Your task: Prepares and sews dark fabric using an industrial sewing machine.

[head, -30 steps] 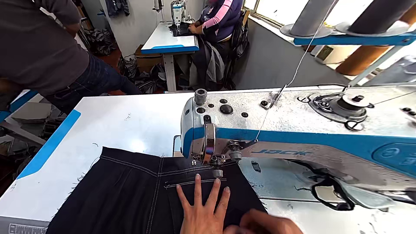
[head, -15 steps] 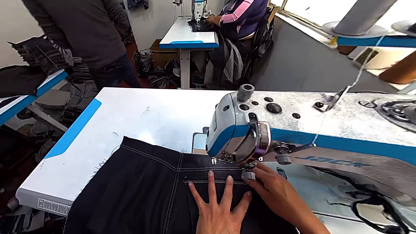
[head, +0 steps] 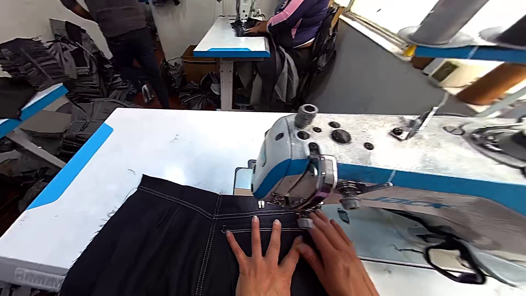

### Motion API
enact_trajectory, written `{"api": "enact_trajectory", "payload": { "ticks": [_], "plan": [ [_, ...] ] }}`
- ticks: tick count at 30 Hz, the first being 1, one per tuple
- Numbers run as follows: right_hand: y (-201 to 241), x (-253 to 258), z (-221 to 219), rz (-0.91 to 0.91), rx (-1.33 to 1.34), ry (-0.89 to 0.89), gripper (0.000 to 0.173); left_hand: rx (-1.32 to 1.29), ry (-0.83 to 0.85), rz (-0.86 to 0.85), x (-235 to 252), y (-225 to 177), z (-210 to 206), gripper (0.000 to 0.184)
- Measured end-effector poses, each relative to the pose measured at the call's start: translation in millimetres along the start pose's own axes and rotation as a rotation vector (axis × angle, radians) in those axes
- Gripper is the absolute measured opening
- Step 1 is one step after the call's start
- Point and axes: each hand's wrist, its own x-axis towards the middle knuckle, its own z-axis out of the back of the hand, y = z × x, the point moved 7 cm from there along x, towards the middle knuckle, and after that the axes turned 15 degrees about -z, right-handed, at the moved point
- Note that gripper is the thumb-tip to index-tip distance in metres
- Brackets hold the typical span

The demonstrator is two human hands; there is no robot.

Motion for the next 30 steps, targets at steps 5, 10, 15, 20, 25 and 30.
{"api": "enact_trajectory", "payload": {
  "ticks": [5, 10, 15, 20, 25, 30],
  "plan": [
    [-9, -18, -9, 0.051, -0.181, 0.071, 0.107, 0.093, 0.001, -0.011, 1, -1, -2, 0.113],
    [-8, -15, -11, 0.050, -0.239, 0.040, 0.110, 0.132, -0.016, -0.026, 1, -1, -2, 0.112],
    [-8, -15, -12, 0.080, -0.259, 0.039, 0.111, 0.160, -0.025, -0.040, 0, 0, -3, 0.112],
    [-9, -14, -13, 0.074, -0.257, 0.059, 0.114, 0.152, -0.033, -0.043, 0, 0, -2, 0.112],
    [-10, -14, -12, 0.092, -0.249, 0.068, 0.114, 0.104, -0.021, -0.037, 0, -1, -1, 0.109],
    [-8, -14, -13, 0.076, -0.230, 0.103, 0.111, 0.110, -0.003, -0.038, 0, -1, 0, 0.112]
  ]
}}
